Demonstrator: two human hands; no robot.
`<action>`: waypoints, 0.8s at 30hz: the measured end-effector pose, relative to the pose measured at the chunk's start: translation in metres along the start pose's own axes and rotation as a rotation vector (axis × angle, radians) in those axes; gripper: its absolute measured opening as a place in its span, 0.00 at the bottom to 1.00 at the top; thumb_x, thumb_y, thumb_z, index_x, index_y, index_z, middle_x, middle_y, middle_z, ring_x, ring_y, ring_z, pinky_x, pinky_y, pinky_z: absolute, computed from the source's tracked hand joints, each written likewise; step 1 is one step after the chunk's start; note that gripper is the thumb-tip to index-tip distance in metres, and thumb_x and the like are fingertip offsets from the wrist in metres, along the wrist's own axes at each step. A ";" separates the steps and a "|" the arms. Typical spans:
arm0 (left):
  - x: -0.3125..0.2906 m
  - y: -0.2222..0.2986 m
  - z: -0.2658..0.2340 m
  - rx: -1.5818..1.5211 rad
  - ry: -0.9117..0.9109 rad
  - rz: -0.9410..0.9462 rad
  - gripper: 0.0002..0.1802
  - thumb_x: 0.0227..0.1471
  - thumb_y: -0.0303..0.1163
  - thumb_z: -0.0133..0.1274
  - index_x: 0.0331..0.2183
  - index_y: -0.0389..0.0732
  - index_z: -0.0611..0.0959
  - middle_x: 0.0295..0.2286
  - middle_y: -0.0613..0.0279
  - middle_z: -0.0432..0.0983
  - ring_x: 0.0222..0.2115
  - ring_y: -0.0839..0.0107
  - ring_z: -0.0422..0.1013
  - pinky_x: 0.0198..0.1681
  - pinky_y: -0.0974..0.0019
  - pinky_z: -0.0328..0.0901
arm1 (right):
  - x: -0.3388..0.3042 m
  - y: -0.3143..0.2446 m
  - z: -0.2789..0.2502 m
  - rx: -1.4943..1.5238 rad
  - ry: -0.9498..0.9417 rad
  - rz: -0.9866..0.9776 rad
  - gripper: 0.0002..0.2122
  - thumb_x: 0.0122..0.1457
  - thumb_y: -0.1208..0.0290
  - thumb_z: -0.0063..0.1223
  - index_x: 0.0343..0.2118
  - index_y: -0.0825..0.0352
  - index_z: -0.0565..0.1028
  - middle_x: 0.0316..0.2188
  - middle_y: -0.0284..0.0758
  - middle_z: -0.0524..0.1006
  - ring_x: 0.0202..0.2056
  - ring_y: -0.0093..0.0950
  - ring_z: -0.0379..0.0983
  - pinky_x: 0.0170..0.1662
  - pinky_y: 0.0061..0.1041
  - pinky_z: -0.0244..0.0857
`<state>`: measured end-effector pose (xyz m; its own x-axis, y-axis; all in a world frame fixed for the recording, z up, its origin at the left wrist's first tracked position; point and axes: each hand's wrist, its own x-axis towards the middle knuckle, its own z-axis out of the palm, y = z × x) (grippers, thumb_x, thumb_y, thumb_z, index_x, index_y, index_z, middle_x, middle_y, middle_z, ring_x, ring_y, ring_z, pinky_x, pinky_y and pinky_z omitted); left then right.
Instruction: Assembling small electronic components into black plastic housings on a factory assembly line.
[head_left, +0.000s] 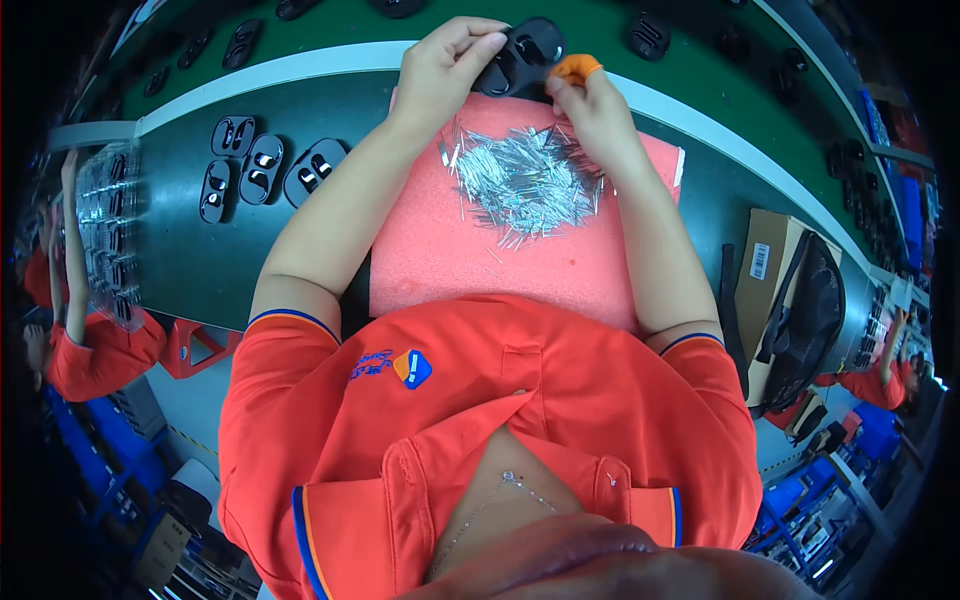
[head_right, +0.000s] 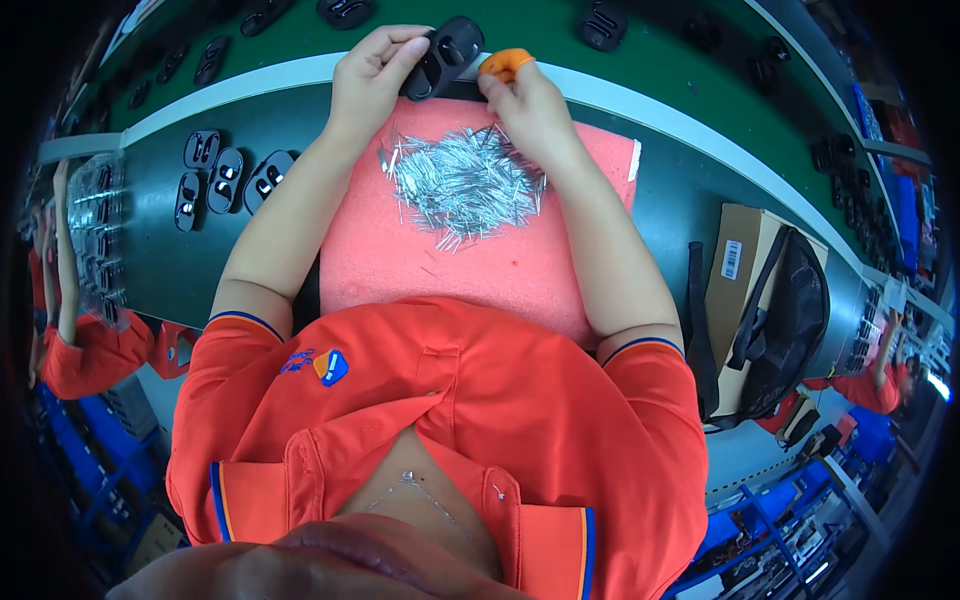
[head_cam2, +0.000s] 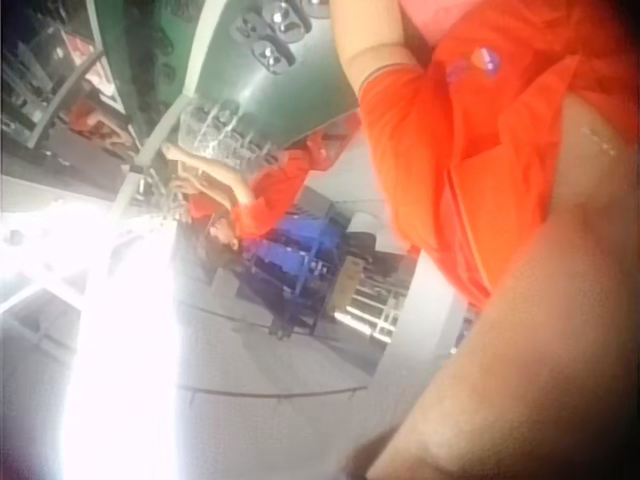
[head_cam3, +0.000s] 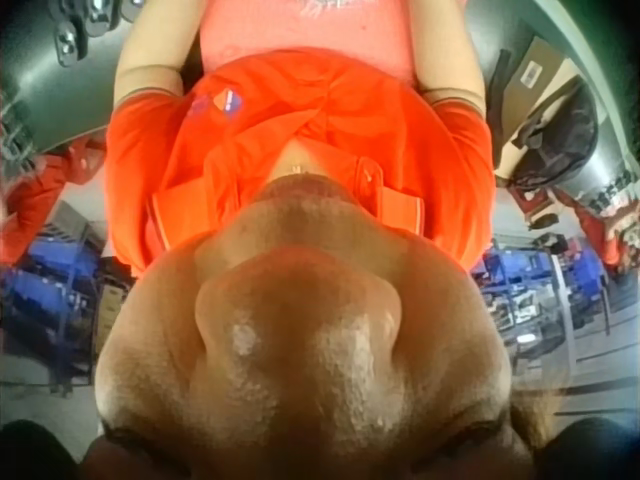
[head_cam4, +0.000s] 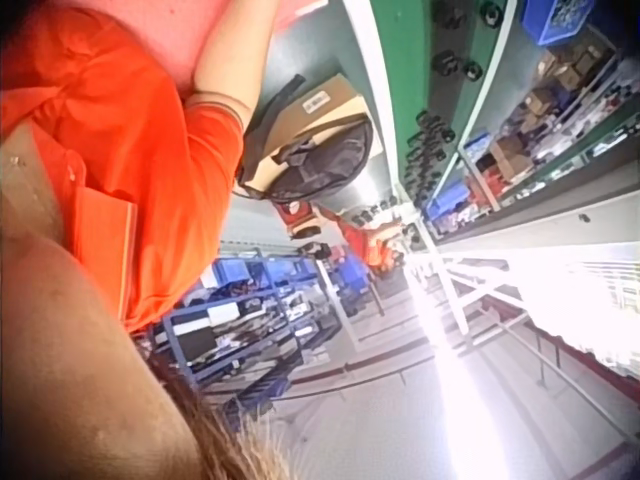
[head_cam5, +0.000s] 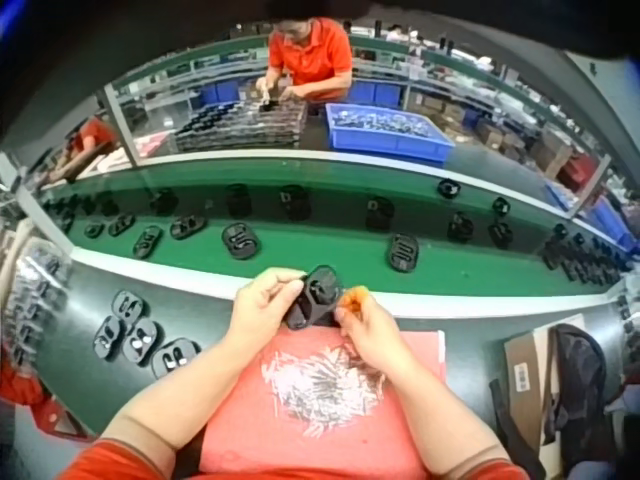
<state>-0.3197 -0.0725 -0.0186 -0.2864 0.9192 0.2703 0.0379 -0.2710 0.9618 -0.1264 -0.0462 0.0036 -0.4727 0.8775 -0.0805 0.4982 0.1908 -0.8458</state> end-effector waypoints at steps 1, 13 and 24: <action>-0.001 0.001 0.001 0.105 -0.054 0.040 0.10 0.54 0.30 0.56 0.39 0.37 0.81 0.28 0.65 0.80 0.28 0.85 0.73 0.32 0.78 0.67 | 0.006 0.009 0.001 0.210 0.050 -0.010 0.11 0.62 0.70 0.46 0.46 0.67 0.71 0.28 0.30 0.73 0.30 0.19 0.68 0.36 0.18 0.62; -0.006 0.022 0.023 0.452 -0.259 0.161 0.09 0.52 0.28 0.57 0.37 0.37 0.83 0.30 0.62 0.80 0.31 0.77 0.76 0.36 0.74 0.69 | 0.004 0.005 -0.013 0.684 0.283 -0.140 0.12 0.59 0.70 0.54 0.45 0.69 0.74 0.36 0.29 0.77 0.38 0.17 0.70 0.46 0.18 0.64; -0.006 0.024 0.031 0.470 -0.214 0.252 0.08 0.49 0.28 0.59 0.34 0.38 0.83 0.28 0.61 0.80 0.26 0.74 0.77 0.30 0.73 0.70 | 0.007 0.012 -0.015 0.445 0.223 -0.125 0.12 0.59 0.70 0.54 0.44 0.70 0.74 0.37 0.30 0.76 0.39 0.17 0.71 0.44 0.17 0.64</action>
<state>-0.2872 -0.0752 0.0044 -0.0152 0.8934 0.4490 0.5154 -0.3778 0.7692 -0.1127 -0.0310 0.0013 -0.3183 0.9417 0.1086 0.0669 0.1366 -0.9884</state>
